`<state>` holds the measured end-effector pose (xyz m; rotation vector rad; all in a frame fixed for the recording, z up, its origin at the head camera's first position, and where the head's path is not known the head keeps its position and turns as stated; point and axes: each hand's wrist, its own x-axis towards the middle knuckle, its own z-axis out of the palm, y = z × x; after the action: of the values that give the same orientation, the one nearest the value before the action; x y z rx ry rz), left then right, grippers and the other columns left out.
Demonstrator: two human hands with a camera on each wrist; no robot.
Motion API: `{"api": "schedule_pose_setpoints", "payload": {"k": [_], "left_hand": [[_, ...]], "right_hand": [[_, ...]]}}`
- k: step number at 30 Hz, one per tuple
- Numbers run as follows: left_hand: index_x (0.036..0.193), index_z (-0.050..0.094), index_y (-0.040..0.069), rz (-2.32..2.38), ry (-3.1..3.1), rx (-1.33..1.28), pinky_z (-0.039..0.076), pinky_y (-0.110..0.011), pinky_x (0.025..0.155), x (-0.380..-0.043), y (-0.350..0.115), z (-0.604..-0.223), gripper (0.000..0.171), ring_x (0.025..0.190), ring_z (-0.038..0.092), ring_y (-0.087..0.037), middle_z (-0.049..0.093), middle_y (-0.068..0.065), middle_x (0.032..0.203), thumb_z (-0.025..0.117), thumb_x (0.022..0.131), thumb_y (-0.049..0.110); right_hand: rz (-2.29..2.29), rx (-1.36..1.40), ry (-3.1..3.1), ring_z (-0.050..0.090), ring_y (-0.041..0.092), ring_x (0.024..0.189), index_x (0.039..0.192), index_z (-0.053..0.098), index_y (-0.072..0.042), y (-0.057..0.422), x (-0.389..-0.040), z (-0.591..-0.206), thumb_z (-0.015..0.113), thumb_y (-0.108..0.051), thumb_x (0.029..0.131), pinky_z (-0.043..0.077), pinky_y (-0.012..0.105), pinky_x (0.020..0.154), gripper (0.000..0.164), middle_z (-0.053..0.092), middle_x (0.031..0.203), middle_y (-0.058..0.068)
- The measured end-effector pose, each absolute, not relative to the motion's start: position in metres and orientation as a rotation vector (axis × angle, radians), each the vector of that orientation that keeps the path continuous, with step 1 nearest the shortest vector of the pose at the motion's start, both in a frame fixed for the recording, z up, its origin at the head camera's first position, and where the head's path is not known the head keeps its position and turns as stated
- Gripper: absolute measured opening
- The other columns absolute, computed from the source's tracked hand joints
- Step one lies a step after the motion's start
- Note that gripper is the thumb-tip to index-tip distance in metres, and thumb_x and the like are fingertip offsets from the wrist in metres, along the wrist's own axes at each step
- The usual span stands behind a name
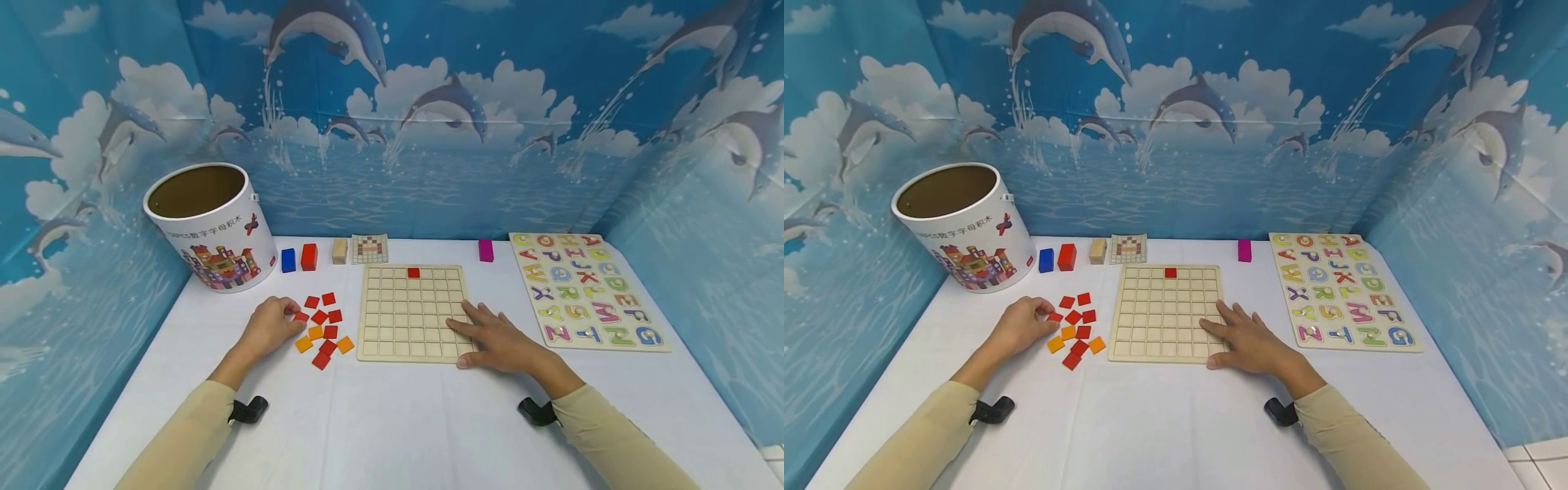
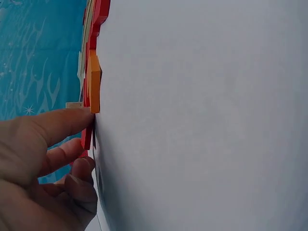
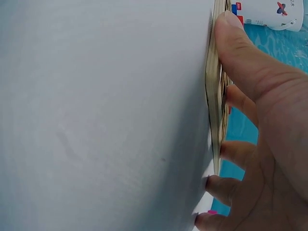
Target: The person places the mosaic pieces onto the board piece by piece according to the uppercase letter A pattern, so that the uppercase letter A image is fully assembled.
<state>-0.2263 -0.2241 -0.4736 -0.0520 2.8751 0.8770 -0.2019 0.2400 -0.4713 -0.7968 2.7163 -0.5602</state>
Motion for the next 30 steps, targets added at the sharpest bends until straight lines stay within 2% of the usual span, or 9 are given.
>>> {"api": "schedule_pose_setpoints", "payload": {"k": [9,17,26,30], "left_hand": [[0.115,0.066,0.003,0.707,2.984,0.04,0.055,-0.043,0.086,-0.226,-0.224,-0.471,0.033,0.09,0.059,-0.026,0.067,-0.01,0.096,0.079,0.09,0.019],[0.119,0.062,0.005,0.762,2.934,-0.016,0.05,-0.031,0.067,-0.225,-0.226,-0.471,0.034,0.076,0.055,-0.023,0.062,-0.006,0.079,0.076,0.091,0.02],[0.118,0.059,0.01,1.057,2.776,-0.187,0.049,-0.029,0.066,-0.228,-0.231,-0.475,0.036,0.077,0.055,-0.023,0.06,-0.009,0.087,0.077,0.092,0.028],[0.122,0.057,0.012,1.273,2.636,-0.274,0.048,-0.028,0.067,-0.229,-0.228,-0.467,0.039,0.076,0.053,-0.024,0.062,-0.011,0.087,0.075,0.094,0.033]], "right_hand": [[-0.54,-0.811,2.724,0.014,0.054,0.151,0.155,0.045,-0.023,0.24,-0.202,-0.474,0.072,-0.057,0.088,0.012,0.077,0.112,0.08,0.019,0.167,0.022],[-0.485,-0.837,2.752,0.019,0.056,0.149,0.154,0.047,-0.023,0.239,-0.203,-0.472,0.07,-0.059,0.088,0.014,0.077,0.111,0.079,0.022,0.166,0.023],[-0.361,-0.885,2.779,0.02,0.053,0.149,0.152,0.049,-0.017,0.233,-0.203,-0.464,0.071,-0.059,0.087,0.015,0.073,0.114,0.08,0.028,0.163,0.026],[-0.366,-0.907,2.746,0.023,0.05,0.149,0.152,0.048,-0.012,0.232,-0.205,-0.461,0.073,-0.055,0.087,0.021,0.067,0.116,0.083,0.028,0.162,0.028]]}}
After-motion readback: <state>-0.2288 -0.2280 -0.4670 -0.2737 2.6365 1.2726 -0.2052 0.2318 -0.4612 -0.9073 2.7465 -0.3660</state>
